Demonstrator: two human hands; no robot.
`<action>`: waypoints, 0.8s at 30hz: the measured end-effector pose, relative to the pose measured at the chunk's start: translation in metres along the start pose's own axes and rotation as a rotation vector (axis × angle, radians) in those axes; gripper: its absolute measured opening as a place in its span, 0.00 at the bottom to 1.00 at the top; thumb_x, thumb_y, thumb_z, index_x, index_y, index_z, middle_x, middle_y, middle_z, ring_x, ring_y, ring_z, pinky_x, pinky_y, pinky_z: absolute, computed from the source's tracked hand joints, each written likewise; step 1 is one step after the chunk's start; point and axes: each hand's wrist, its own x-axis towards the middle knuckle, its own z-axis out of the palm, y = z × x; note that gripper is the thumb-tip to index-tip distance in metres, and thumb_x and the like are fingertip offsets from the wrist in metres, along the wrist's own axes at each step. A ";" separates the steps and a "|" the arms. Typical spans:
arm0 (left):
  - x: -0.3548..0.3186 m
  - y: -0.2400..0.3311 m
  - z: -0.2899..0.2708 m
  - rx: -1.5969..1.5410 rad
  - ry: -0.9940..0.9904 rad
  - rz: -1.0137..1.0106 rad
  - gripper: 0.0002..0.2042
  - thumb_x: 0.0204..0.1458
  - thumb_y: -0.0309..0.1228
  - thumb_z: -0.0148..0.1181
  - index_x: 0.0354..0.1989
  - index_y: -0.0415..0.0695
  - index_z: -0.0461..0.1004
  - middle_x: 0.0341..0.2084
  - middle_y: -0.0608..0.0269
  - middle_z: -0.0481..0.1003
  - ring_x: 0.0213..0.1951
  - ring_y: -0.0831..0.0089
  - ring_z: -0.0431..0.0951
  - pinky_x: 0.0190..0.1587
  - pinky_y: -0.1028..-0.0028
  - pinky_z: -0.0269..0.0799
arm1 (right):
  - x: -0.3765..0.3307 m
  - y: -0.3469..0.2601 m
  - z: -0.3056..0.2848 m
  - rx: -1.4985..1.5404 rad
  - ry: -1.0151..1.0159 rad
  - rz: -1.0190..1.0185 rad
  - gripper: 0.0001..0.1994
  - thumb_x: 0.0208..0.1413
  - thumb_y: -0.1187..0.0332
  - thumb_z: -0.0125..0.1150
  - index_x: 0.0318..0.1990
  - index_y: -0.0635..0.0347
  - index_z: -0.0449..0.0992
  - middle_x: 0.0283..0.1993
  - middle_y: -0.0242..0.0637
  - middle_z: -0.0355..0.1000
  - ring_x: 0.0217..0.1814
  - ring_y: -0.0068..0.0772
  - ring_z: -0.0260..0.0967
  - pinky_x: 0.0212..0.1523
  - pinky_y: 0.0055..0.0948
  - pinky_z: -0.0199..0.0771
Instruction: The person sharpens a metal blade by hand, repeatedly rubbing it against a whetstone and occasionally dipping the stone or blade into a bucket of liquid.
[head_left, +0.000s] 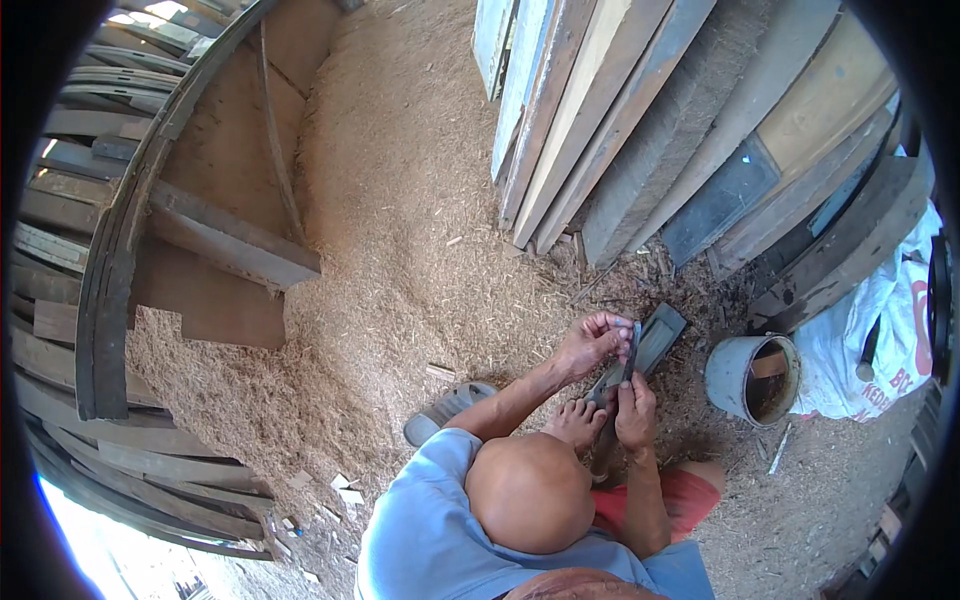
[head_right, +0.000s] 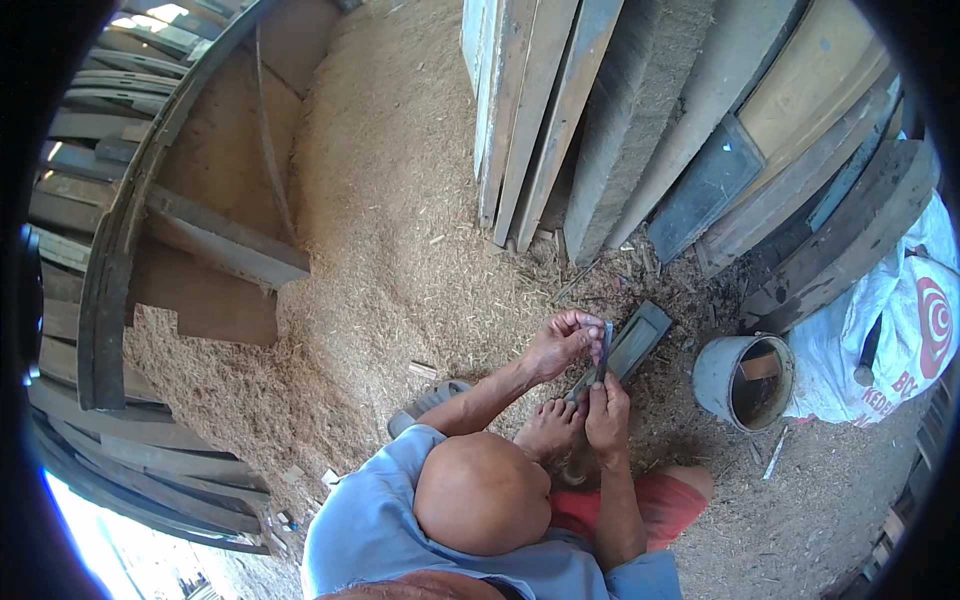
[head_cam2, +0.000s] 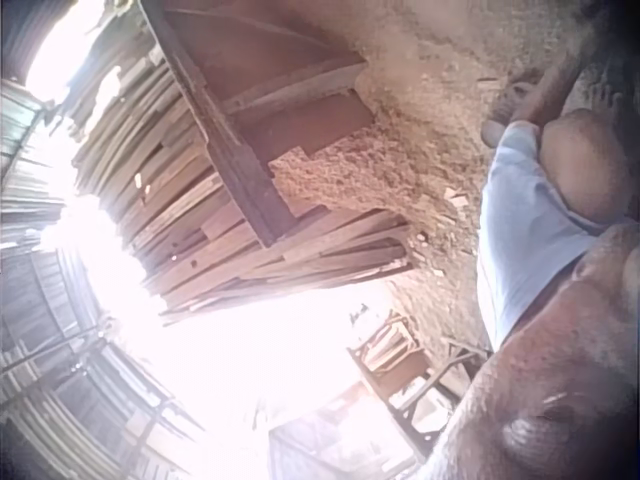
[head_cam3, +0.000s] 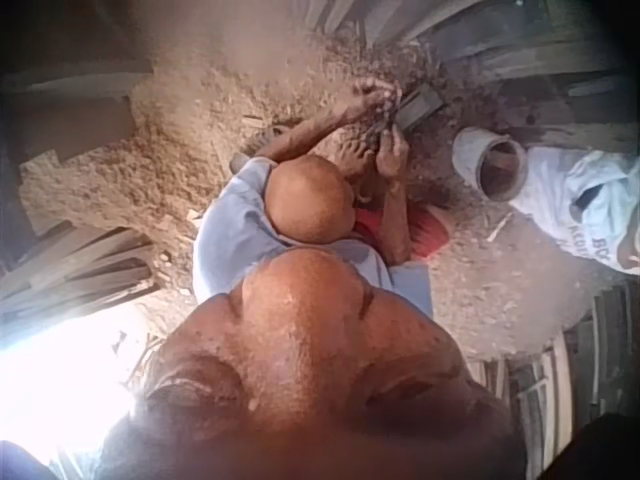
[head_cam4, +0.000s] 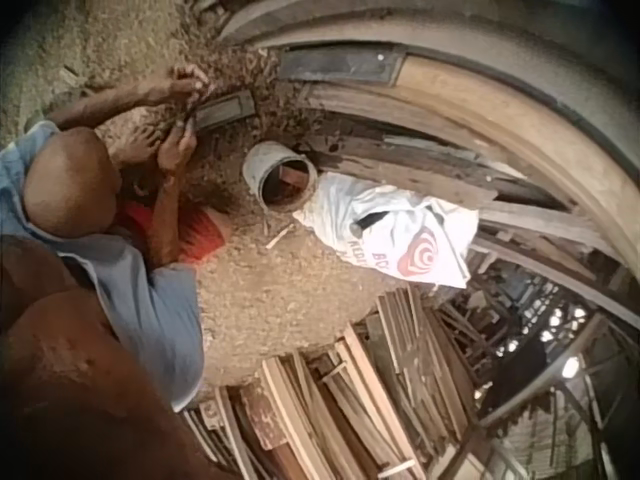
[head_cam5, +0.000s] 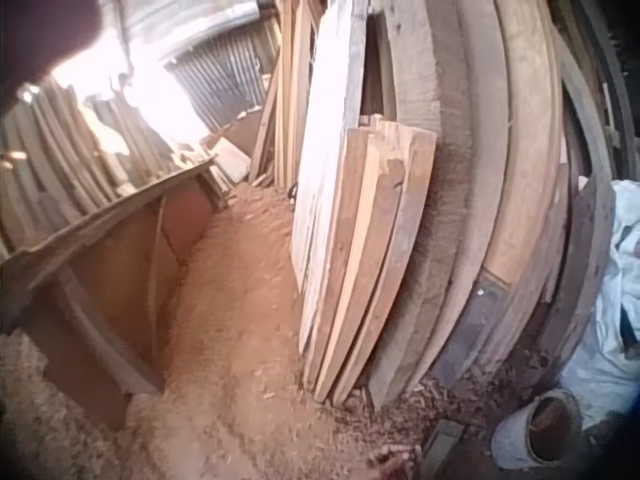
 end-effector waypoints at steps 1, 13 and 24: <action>0.000 0.001 0.000 0.003 -0.017 0.017 0.10 0.64 0.26 0.60 0.52 0.40 0.76 0.37 0.62 0.79 0.34 0.75 0.80 0.36 0.71 0.83 | -0.001 -0.005 0.002 0.066 -0.005 0.034 0.21 0.72 0.68 0.45 0.68 0.62 0.68 0.30 0.26 0.69 0.29 0.14 0.63 0.30 0.21 0.69; -0.003 0.009 -0.004 0.166 -0.074 -0.042 0.18 0.66 0.26 0.58 0.64 0.46 0.74 0.41 0.69 0.79 0.37 0.81 0.78 0.35 0.75 0.83 | -0.005 -0.006 0.009 0.280 -0.013 0.148 0.18 0.73 0.67 0.45 0.64 0.60 0.72 0.29 0.24 0.70 0.27 0.12 0.64 0.27 0.17 0.68; -0.003 0.015 0.003 0.200 -0.101 -0.034 0.20 0.66 0.26 0.58 0.66 0.48 0.72 0.40 0.72 0.77 0.37 0.81 0.77 0.36 0.74 0.84 | -0.005 -0.006 0.005 0.269 -0.021 0.114 0.18 0.73 0.66 0.45 0.65 0.60 0.71 0.29 0.25 0.70 0.26 0.12 0.64 0.28 0.17 0.68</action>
